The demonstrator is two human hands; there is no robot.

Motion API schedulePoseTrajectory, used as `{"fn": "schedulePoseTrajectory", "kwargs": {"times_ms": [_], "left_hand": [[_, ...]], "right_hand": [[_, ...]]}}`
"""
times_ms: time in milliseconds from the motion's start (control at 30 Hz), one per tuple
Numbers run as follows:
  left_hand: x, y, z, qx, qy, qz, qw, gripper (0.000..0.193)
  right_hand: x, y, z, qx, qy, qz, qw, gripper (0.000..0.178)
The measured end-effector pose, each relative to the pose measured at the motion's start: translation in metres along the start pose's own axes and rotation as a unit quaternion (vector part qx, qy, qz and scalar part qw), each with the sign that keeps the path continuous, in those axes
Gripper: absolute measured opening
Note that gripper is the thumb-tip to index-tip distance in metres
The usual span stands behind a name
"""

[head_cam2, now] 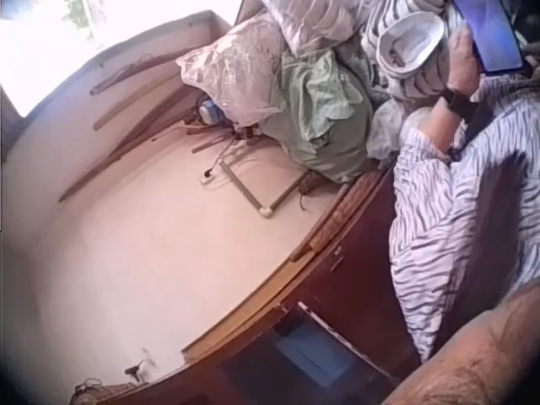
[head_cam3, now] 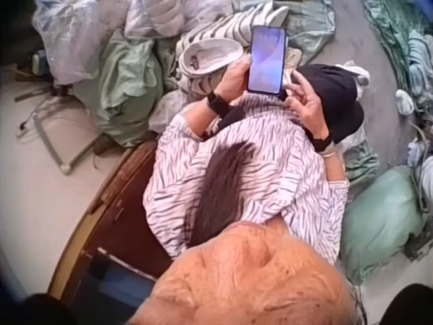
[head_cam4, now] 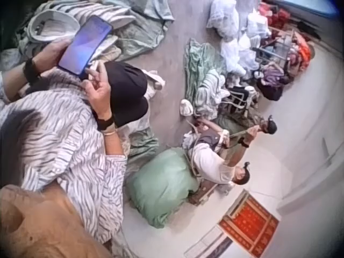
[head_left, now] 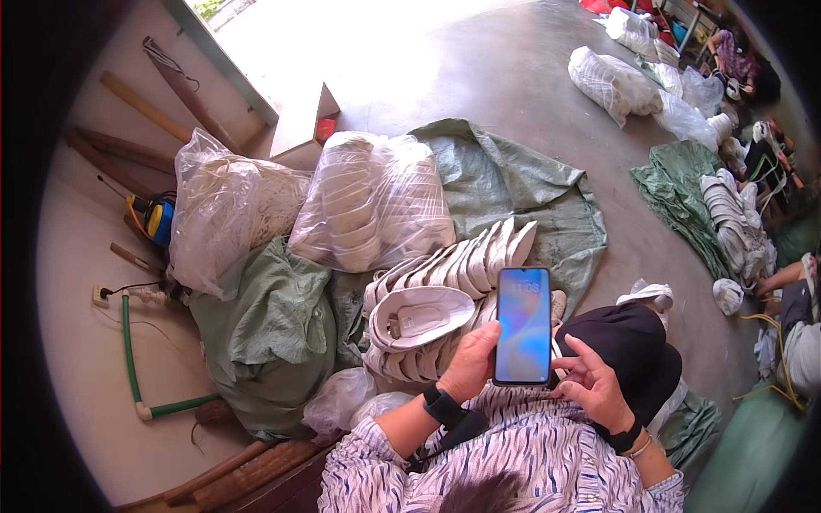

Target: The recorder is lacing a tan sneaker while sitting on the floor among several bags of shoe parts and other workers.

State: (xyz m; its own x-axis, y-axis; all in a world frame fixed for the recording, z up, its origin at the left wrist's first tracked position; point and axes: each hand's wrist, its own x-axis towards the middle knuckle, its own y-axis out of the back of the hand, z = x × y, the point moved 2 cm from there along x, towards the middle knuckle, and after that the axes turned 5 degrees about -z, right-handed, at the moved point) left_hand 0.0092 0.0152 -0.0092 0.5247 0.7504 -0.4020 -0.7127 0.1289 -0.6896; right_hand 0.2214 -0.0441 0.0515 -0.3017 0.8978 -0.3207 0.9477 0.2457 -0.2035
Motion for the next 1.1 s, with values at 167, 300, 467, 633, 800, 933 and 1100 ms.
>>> {"fn": "schedulePoseTrajectory", "kwargs": {"times_ms": [167,300,467,633,800,933,1100], "left_hand": [[-0.056,0.108,0.086,-0.034,-0.282,0.256,0.924,0.036],[-0.124,0.272,0.125,-0.033,-0.353,0.560,0.748,0.036],[-0.189,0.415,0.152,-0.029,-0.271,0.694,0.666,0.031],[-0.234,0.522,0.155,-0.152,-0.161,0.541,0.811,0.033],[-0.112,0.460,0.147,-0.087,-0.111,0.452,0.881,0.037],[-0.025,0.320,0.127,0.085,-0.022,0.292,0.952,0.032],[-0.014,0.162,0.096,0.293,0.036,0.122,0.948,0.026]], "right_hand": [[0.004,0.002,0.007,-0.044,-0.009,0.027,0.999,0.039],[-0.011,0.016,0.005,-0.084,0.002,0.066,0.994,0.030],[-0.033,0.033,-0.006,-0.140,0.009,0.162,0.977,0.027],[-0.052,0.066,-0.014,-0.171,0.029,0.261,0.950,0.024],[-0.094,0.127,0.030,-0.081,0.041,0.435,0.896,0.021],[-0.187,0.163,0.108,-0.011,-0.113,0.554,0.825,0.024],[-0.274,0.134,0.241,0.015,-0.330,0.532,0.779,0.013]]}}
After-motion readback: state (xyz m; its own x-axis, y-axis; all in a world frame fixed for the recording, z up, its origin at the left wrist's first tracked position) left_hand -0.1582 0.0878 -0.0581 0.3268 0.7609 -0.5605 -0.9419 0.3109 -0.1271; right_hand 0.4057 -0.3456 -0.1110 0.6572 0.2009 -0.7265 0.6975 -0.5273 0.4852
